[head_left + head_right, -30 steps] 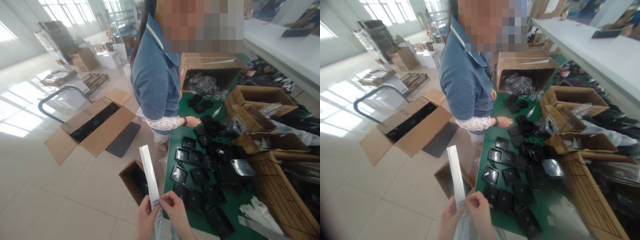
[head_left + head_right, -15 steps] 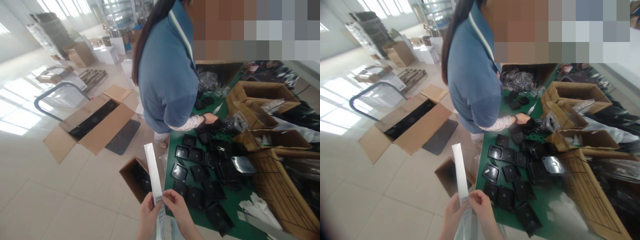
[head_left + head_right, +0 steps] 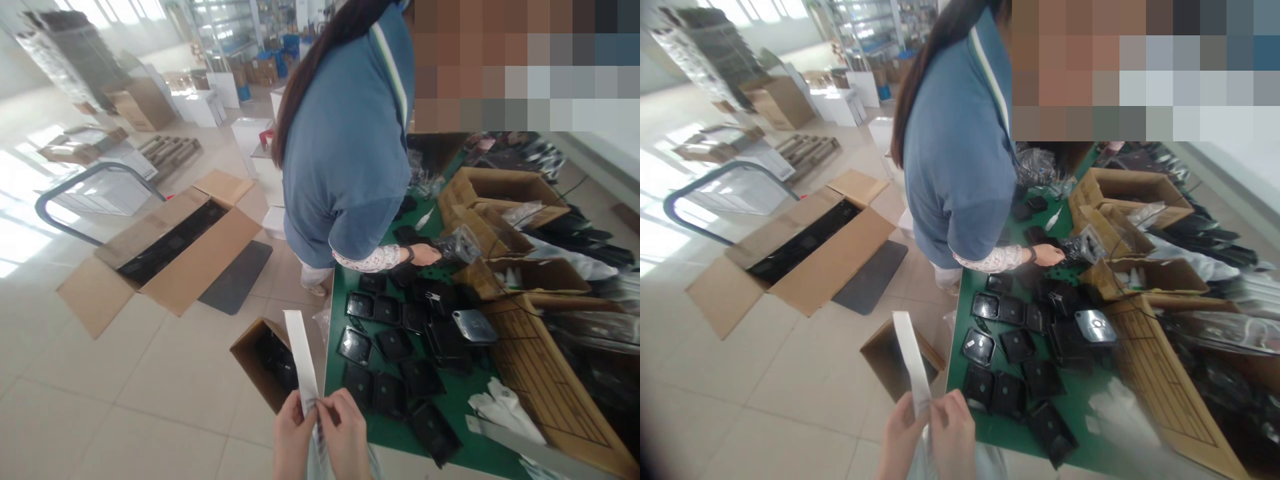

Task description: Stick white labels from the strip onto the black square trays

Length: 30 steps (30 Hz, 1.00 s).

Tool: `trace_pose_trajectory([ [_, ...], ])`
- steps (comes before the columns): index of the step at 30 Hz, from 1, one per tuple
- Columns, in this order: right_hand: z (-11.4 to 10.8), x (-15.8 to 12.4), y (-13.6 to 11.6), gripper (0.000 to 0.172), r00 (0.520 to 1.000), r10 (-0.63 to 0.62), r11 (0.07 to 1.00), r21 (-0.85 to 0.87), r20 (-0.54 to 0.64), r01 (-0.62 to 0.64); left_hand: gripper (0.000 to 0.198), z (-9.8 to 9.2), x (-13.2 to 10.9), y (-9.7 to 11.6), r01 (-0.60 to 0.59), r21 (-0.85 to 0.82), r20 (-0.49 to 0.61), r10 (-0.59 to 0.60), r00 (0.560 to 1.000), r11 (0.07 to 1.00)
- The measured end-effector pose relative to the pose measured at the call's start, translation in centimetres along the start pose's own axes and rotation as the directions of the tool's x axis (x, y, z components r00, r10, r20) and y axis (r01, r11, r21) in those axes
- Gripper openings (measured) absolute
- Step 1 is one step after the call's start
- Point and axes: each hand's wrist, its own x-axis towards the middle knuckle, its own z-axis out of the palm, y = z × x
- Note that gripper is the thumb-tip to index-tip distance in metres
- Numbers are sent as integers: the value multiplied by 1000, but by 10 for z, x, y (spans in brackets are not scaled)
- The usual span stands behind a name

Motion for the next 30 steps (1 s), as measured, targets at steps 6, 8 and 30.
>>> trace_pose_trajectory([
  [6, 5, -6, 4, 47, 994, -18, 1000, -3, -105, 18, 22, 1, -2, 5, -8, 105, -12, 10, 1000, 994],
  [8, 6, -9, 5, 46, 994, -2, 1000, -12, -110, 1, 24, 2, -4, 6, -8, 135, -13, 10, 1000, 991],
  [30, -90, 50, 93, 18, 982, 90, 864, -503, 166, 6, 29, -17, -1, -50, 43, 315, -124, -4, 992, 948],
])
